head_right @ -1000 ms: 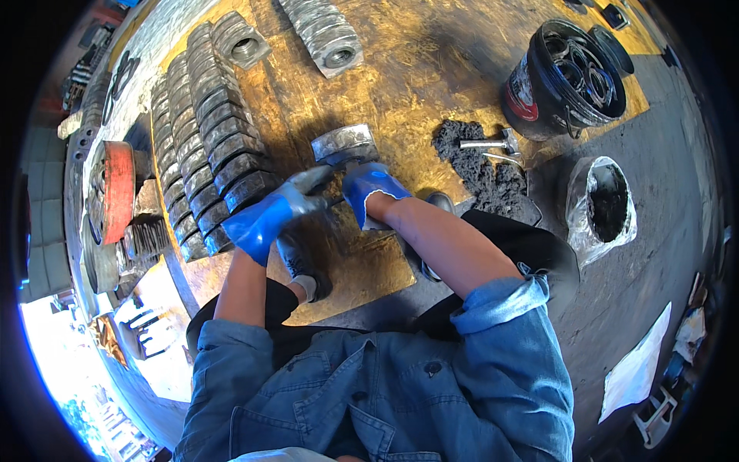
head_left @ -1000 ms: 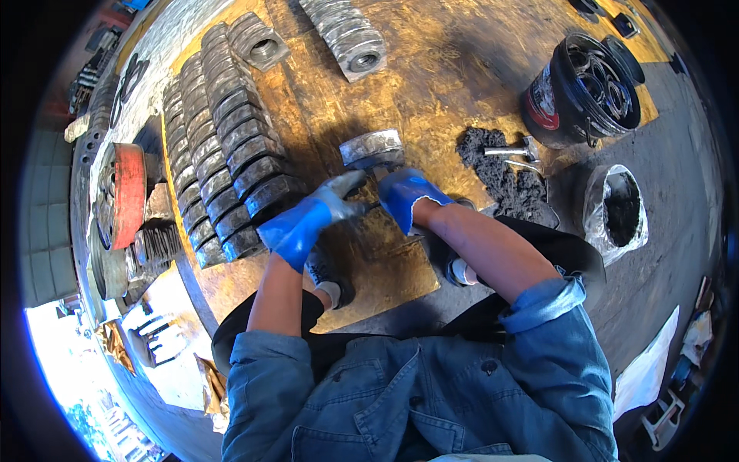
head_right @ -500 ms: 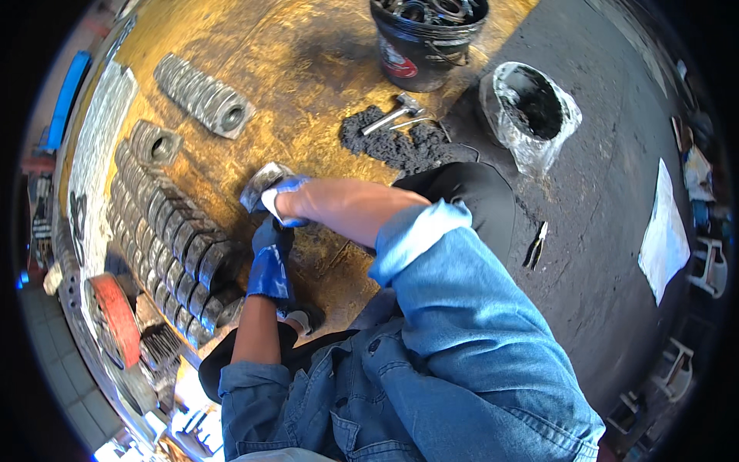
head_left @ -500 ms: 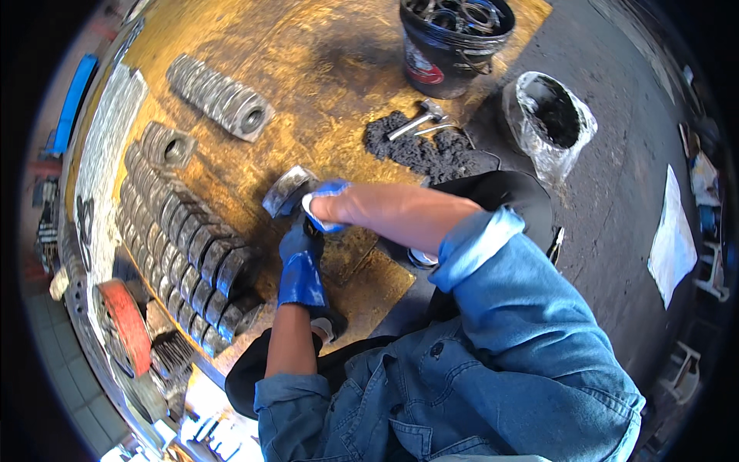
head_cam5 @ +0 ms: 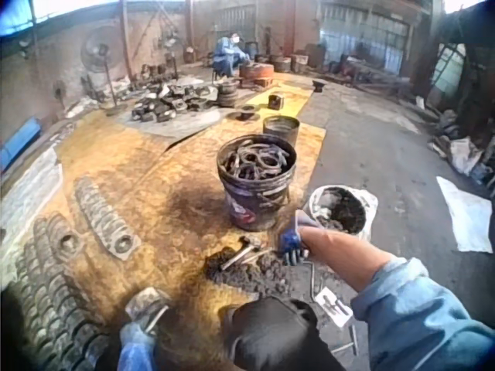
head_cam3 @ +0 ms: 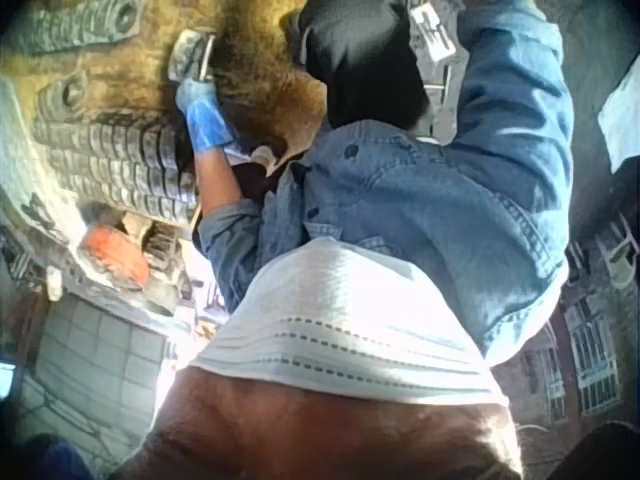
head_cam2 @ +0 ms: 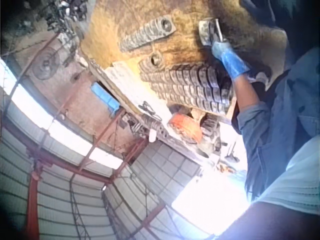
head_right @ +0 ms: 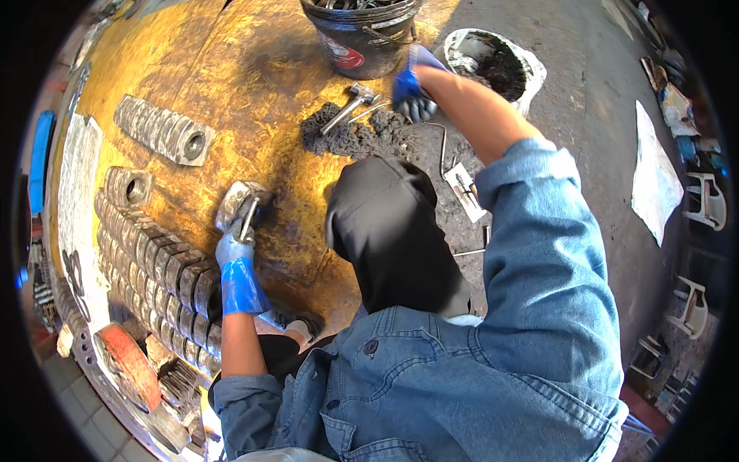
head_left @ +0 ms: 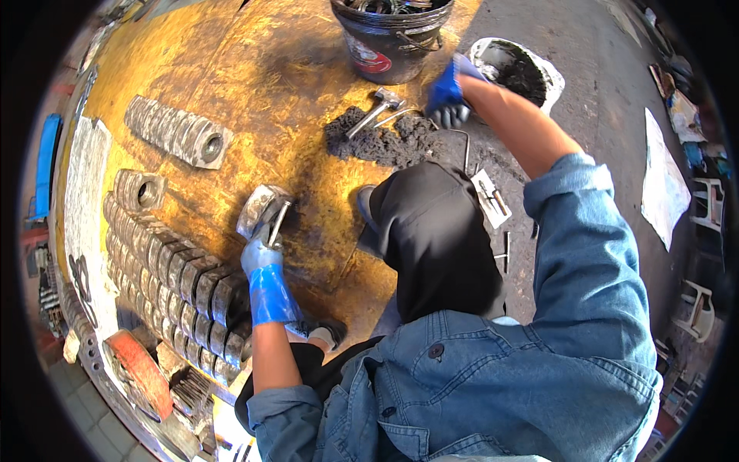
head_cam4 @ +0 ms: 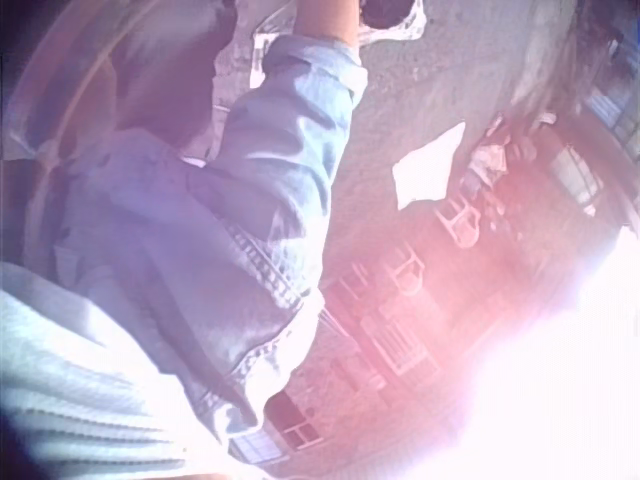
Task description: The person applies grease from a bucket to a metal ring and several metal components using a rod, then fits the ring into one of the components and taps it into place with a hammer.
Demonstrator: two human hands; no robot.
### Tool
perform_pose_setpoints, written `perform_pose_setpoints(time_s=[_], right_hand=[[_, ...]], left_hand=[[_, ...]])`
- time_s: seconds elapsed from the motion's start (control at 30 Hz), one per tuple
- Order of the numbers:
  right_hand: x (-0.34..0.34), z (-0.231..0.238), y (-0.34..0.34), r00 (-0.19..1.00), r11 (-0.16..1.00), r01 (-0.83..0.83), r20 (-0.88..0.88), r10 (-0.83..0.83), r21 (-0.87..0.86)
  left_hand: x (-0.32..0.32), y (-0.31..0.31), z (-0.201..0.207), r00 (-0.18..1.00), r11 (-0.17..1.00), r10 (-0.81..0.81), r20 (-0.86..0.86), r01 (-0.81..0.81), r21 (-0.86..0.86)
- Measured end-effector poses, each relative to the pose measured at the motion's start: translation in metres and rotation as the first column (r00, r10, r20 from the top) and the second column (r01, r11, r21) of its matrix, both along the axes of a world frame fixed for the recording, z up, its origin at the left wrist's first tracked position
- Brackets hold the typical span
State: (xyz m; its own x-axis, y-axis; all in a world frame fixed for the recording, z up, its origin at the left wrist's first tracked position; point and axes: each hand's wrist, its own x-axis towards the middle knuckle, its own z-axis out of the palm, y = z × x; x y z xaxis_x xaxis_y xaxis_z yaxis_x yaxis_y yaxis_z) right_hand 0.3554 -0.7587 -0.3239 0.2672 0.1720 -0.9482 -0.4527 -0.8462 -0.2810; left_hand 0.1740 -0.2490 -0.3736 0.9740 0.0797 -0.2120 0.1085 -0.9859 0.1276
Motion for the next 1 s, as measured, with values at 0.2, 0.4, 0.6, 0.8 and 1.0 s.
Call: perform_pose_setpoints(time_s=[0.2, 0.4, 0.6, 0.8, 1.0], right_hand=[[-0.037, -0.142, -0.012, 0.754, 0.668, 0.656, -0.358, -0.551, 0.351], [-0.015, -0.197, 0.097, 0.627, 0.432, 0.77, -0.428, -0.651, 0.47], [0.001, -0.205, 0.165, 0.357, 0.152, 0.866, -0.375, -0.855, 0.477], [0.027, -0.282, 0.161, 0.173, -0.141, 0.892, -0.613, -0.771, 0.429], [0.018, -0.203, 0.187, 0.147, -0.249, 0.873, -0.712, -0.686, 0.42]], left_hand=[[0.003, 0.005, -0.008, 1.0, 0.996, -0.018, 0.024, 0.02, -0.084], [-0.005, 0.01, -0.012, 0.993, 0.986, -0.117, 0.008, 0.117, -0.116], [-0.008, 0.016, -0.005, 0.981, 0.976, -0.178, 0.08, 0.187, -0.114], [-0.003, 0.008, -0.014, 0.97, 0.964, -0.198, 0.139, 0.218, -0.153], [-0.018, 0.017, -0.006, 0.986, 0.978, -0.118, 0.12, 0.136, -0.158]])
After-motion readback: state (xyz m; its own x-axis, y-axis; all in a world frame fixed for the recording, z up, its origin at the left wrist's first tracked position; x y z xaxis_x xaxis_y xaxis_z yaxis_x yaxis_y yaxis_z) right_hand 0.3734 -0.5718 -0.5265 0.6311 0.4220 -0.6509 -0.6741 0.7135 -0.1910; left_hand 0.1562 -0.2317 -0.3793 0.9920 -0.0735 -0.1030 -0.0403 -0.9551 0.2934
